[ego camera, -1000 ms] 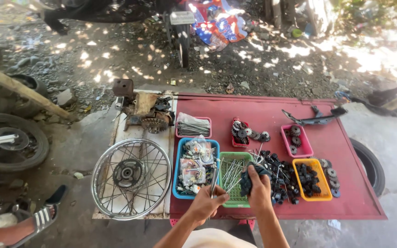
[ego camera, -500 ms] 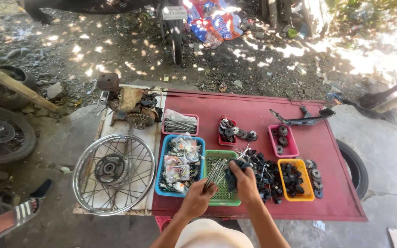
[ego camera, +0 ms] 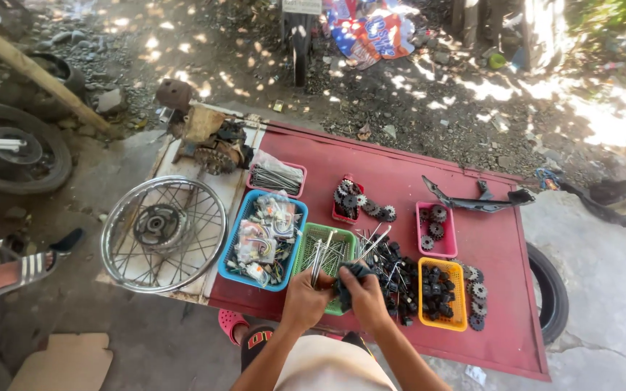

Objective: The person stands at a red workbench outdoors and wipes a bundle of thin metal rods with a dark cloth. They hold the rods in one hand and use the cloth in the other to clean the metal surfaces, occasionally adjusting the bundle. The workbench contains various plastic baskets filled with bicycle parts, including gears and spokes.

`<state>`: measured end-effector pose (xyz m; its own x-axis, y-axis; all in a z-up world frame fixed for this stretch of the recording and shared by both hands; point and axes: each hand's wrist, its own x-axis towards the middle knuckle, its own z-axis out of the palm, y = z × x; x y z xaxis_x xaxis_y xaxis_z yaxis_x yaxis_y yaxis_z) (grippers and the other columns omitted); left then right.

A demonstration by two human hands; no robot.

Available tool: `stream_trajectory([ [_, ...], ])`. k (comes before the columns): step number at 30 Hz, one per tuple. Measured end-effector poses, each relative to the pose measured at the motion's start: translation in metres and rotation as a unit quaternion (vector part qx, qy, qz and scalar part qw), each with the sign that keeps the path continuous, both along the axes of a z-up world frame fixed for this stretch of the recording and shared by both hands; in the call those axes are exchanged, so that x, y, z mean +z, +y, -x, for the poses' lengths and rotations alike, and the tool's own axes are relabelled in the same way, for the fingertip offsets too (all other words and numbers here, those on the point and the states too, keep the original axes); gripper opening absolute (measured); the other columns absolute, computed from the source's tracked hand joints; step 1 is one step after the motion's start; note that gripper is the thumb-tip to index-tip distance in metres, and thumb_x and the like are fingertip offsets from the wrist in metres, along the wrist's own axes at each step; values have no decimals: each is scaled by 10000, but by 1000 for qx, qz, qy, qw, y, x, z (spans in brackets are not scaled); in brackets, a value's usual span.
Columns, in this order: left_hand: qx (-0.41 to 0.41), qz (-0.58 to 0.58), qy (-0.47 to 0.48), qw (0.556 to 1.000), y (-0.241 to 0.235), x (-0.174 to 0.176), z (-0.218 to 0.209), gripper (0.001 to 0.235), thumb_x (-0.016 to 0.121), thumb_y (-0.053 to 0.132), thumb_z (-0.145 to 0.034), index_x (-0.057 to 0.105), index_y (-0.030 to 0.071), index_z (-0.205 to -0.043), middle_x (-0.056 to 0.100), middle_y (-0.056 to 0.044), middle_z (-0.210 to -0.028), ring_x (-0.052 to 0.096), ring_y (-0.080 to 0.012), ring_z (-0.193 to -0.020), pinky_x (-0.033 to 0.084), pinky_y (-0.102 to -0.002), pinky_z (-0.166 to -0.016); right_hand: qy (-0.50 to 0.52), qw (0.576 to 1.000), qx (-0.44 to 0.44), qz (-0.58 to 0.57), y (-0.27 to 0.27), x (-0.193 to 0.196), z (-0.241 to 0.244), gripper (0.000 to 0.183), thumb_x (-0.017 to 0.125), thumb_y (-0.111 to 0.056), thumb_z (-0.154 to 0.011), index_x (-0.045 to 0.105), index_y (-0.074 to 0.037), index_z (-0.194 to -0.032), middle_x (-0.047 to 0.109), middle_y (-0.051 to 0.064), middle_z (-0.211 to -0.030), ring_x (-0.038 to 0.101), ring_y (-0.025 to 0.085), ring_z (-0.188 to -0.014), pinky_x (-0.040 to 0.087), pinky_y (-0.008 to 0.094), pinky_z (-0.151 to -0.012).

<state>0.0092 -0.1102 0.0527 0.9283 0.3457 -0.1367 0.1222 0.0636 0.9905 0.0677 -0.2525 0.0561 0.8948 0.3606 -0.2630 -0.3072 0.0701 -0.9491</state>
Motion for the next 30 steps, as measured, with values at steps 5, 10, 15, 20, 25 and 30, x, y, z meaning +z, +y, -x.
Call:
stream_trajectory([
  [5,-38,11,53,998,8,2,7,95,793,-59,-799,718,-11,-767,664,-36,-649,518,-102,-546,454,-250,-512,7,1000,-13,6,-2,12,-17,123,633,-145,-994,623,-25,-1022,637,84,-802,558,149,-646,475,275,-564],
  [10,-125,85,48,987,30,4,14,172,685,-76,-916,704,-21,-755,598,-36,-640,442,-112,-547,377,-262,-516,-28,992,-117,-31,1,36,-44,172,599,-193,-1017,663,-38,-983,656,66,-780,534,119,-564,453,255,-462],
  [15,-156,125,87,976,71,-1,6,106,749,-62,-897,748,-24,-798,663,-72,-706,532,-133,-613,442,-250,-581,-36,989,-138,-34,44,18,-19,172,596,-198,-1023,645,-36,-992,616,68,-746,536,136,-573,476,274,-488],
  [20,-122,106,41,986,105,-21,6,162,752,-122,-775,672,11,-731,677,-59,-674,557,-119,-576,478,-246,-541,-40,993,-108,26,102,0,41,93,617,-111,-998,643,-21,-989,632,52,-806,530,123,-684,466,265,-616],
  [25,-204,132,0,970,136,-13,14,195,672,-156,-810,621,17,-737,635,-38,-677,534,-115,-592,477,-247,-560,-51,990,-121,49,116,2,51,73,637,-108,-990,644,-38,-971,629,71,-721,516,132,-506,417,265,-402],
  [30,-346,46,119,930,147,5,23,81,669,-29,-938,735,-16,-894,692,-69,-766,533,-124,-606,424,-257,-567,-28,961,-273,-27,85,-1,36,169,617,-184,-1025,656,-29,-1078,679,73,-837,560,109,-630,479,246,-533],
])
